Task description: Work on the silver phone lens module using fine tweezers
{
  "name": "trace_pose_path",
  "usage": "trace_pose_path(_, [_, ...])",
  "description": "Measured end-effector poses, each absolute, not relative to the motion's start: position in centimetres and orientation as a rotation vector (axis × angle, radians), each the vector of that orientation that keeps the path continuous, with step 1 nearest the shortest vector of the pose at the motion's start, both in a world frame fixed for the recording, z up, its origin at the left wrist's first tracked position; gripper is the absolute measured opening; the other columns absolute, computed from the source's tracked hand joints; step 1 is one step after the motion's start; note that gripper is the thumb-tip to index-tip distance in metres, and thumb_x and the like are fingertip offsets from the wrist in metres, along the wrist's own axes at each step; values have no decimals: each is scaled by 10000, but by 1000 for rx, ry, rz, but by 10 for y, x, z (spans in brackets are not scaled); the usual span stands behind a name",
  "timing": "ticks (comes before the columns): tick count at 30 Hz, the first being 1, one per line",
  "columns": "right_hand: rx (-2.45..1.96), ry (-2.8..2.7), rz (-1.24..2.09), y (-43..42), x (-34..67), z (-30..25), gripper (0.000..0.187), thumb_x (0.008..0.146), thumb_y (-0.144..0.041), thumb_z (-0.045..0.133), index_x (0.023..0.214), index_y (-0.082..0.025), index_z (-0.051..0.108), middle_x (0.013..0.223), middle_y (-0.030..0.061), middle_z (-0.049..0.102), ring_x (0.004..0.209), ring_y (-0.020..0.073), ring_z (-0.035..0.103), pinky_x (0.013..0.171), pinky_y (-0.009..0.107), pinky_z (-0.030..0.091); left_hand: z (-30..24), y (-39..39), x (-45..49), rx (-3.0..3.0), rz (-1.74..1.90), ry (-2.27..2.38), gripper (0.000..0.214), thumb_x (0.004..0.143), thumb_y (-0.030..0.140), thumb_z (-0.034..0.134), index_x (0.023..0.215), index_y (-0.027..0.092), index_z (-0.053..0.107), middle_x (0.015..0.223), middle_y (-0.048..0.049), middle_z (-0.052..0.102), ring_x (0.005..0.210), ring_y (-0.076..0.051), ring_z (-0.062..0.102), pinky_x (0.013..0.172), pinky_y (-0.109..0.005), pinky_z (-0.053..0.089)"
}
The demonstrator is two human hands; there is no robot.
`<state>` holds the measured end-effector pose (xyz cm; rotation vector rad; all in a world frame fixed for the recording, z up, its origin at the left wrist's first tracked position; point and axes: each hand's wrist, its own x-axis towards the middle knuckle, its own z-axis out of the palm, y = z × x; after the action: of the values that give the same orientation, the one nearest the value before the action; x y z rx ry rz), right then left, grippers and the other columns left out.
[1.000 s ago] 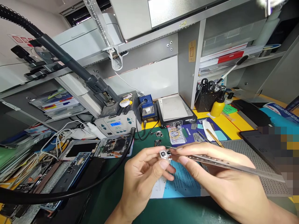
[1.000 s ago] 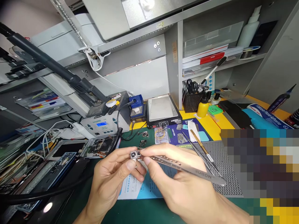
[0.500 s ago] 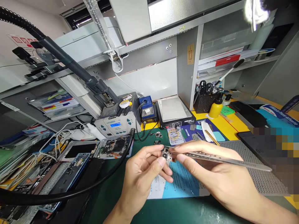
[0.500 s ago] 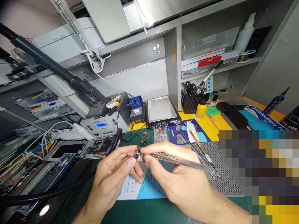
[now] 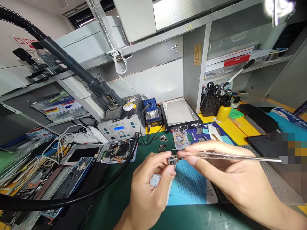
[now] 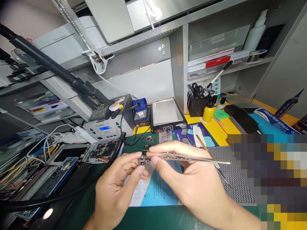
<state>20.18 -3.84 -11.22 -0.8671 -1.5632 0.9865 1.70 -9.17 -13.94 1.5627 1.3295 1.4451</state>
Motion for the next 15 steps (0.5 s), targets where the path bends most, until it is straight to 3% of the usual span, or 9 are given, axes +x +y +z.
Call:
trace_pose_path(8, [-820,-1685,751,-43,202,-113,91,869,-249,767,924,-301,817,1056,-20,842,1008,161,787,969,204,586,-141,-93,16,1904,1482,1456,401,915,20,669,1204,297,679,979,4,689,833,-138,691,740,-252,599])
trace_pose_path(15, [-807,-1701,744,-43,201,-114,116,865,-220,758,933,-295,814,1029,-26,845,1004,158,789,960,202,593,-143,-90,14,2006,1507,1451,413,903,-10,658,1209,266,677,1008,-4,694,836,-132,701,726,-243,593])
